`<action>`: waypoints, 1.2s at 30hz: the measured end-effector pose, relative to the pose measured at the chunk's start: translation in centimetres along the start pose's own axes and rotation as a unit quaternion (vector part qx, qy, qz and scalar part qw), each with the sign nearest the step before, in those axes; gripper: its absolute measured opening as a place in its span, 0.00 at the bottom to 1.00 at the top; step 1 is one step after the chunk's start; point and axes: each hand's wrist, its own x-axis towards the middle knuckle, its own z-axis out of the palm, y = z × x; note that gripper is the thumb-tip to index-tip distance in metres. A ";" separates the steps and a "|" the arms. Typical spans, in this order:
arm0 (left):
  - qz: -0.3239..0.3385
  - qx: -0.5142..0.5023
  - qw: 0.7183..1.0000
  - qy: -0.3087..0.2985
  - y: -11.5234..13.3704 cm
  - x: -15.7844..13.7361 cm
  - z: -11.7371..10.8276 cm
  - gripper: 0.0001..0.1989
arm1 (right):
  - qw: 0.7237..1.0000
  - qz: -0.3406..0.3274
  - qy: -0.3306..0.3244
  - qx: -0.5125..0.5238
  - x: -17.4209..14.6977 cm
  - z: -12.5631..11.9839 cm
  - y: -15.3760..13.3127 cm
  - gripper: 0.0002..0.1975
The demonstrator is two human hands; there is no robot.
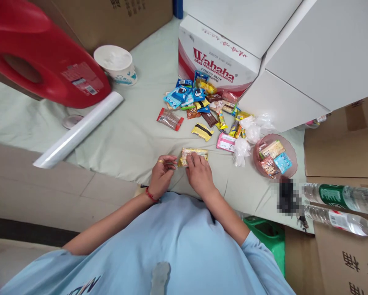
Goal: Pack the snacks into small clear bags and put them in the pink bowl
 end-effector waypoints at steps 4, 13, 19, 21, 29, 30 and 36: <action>-0.001 0.028 1.000 -0.006 0.4 0.8 -0.2 0.13 | 1.000 -0.004 -0.009 -0.012 1.2 -0.5 0.3 0.21; -0.045 -0.084 0.990 -0.103 1.8 1.0 0.0 0.29 | 0.945 0.040 0.033 0.322 0.0 -3.6 1.8 0.18; -0.100 -0.063 0.989 -0.090 2.0 0.6 2.7 0.28 | 0.882 0.079 0.069 0.459 -2.9 -2.9 1.3 0.25; -0.085 -0.035 0.989 -0.119 2.3 0.3 3.5 0.29 | 0.889 0.096 0.089 0.439 -3.9 -2.6 1.7 0.26; -0.147 -0.147 0.940 -0.269 3.5 0.1 5.4 0.29 | 0.743 0.206 0.109 0.627 -7.7 -4.7 6.2 0.29; -0.176 -0.173 0.928 -0.280 3.5 0.2 5.6 0.29 | 0.735 0.206 0.091 0.640 -7.9 -5.0 6.4 0.29; -0.218 -0.199 0.918 -0.264 3.8 0.0 6.9 0.21 | 0.746 0.216 0.122 0.618 -7.2 -3.8 5.6 0.33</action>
